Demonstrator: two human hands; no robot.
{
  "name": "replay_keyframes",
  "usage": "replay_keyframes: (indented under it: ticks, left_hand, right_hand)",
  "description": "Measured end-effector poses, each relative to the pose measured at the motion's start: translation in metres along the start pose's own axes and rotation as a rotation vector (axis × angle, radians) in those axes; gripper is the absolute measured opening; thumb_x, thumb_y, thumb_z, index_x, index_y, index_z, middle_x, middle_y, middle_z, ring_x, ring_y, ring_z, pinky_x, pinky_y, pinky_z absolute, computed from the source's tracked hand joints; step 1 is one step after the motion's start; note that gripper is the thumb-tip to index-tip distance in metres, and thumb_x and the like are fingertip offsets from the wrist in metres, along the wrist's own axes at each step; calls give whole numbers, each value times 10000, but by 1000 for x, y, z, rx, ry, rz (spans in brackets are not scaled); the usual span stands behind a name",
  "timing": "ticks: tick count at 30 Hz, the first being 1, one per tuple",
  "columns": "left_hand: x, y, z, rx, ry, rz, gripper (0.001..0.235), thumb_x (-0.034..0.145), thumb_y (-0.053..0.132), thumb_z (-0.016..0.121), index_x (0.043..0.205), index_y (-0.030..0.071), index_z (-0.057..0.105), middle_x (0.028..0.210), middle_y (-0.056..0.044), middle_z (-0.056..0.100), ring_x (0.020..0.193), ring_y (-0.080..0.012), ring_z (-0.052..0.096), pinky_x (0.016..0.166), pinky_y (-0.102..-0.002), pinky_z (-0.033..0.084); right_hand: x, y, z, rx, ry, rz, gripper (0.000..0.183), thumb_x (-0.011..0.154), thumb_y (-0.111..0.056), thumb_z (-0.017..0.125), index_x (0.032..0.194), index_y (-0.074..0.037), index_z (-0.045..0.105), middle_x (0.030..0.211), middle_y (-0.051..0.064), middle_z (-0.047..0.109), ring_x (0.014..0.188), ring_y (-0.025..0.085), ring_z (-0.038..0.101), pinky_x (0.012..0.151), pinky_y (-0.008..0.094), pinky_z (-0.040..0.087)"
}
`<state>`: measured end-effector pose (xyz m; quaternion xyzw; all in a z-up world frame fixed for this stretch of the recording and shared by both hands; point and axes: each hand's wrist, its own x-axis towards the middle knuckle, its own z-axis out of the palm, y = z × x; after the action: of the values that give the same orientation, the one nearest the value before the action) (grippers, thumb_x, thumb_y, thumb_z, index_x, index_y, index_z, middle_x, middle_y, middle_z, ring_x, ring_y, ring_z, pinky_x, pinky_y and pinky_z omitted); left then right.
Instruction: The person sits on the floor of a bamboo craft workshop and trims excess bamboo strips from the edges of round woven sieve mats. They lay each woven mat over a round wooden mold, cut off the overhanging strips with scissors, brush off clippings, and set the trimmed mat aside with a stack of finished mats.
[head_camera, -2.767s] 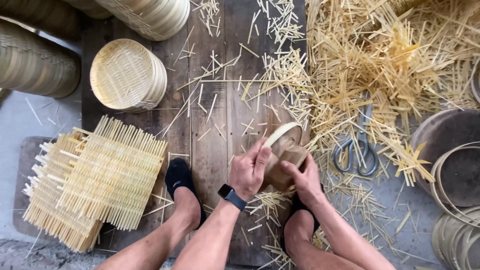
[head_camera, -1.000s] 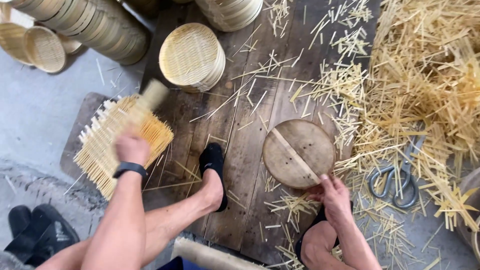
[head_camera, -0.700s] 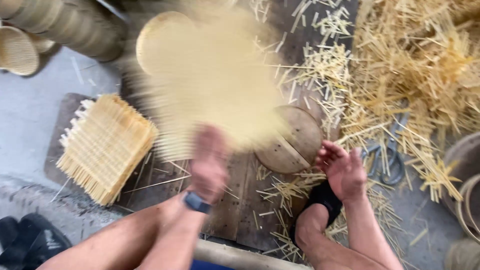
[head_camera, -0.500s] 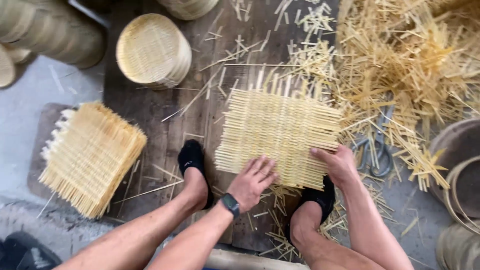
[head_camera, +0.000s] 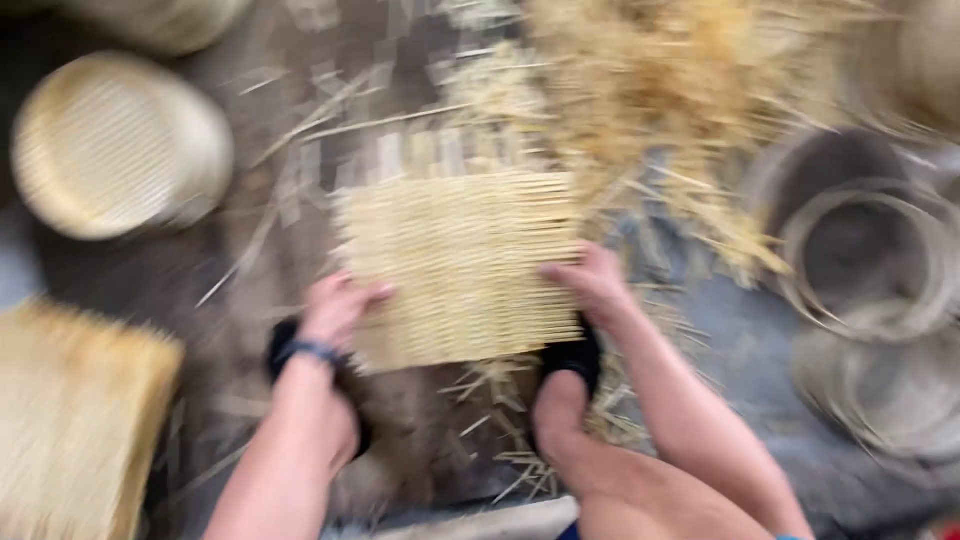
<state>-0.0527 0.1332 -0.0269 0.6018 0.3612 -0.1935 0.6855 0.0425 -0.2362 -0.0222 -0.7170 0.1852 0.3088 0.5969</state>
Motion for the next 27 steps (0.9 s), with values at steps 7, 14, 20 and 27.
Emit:
replay_keyframes:
  ticks: [7, 14, 20, 27]
  left_hand:
    - [-1, 0, 8, -1, 118, 41, 357, 802, 30, 812, 1138, -22, 706, 1063, -94, 762, 905, -175, 722, 789, -302, 575]
    - [-18, 12, 16, 250, 311, 186, 669, 704, 128, 886, 1285, -23, 591, 1178, -164, 731, 1028, -252, 716, 883, -365, 579]
    - [-46, 16, 25, 868, 872, 834, 862, 887, 360, 913, 1522, -26, 475, 1561, -251, 462, 1471, -402, 402, 1205, -580, 305]
    - [-154, 112, 157, 587, 319, 1577, 501, 1032, 268, 747, 1453, 65, 566, 1554, -200, 479, 1496, -374, 410, 1292, -548, 341]
  right_hand:
    - [-43, 9, -147, -565, 913, -520, 297, 872, -179, 815, 1109, -52, 689, 1063, 105, 660, 1002, 236, 587, 899, 389, 490]
    - [-67, 82, -309, -1350, 693, 211, 165, 862, -137, 729, 988, -195, 818, 1204, 143, 659, 1206, 304, 530, 1118, 581, 247]
    - [-103, 13, -285, -1353, 897, -593, 74, 1096, -103, 680, 1067, -64, 735, 987, 104, 746, 885, 237, 698, 1065, 459, 470]
    - [-196, -188, -91, -783, 142, -1020, 243, 973, -5, 688, 1208, -47, 734, 892, 103, 685, 712, 221, 636, 630, 320, 503]
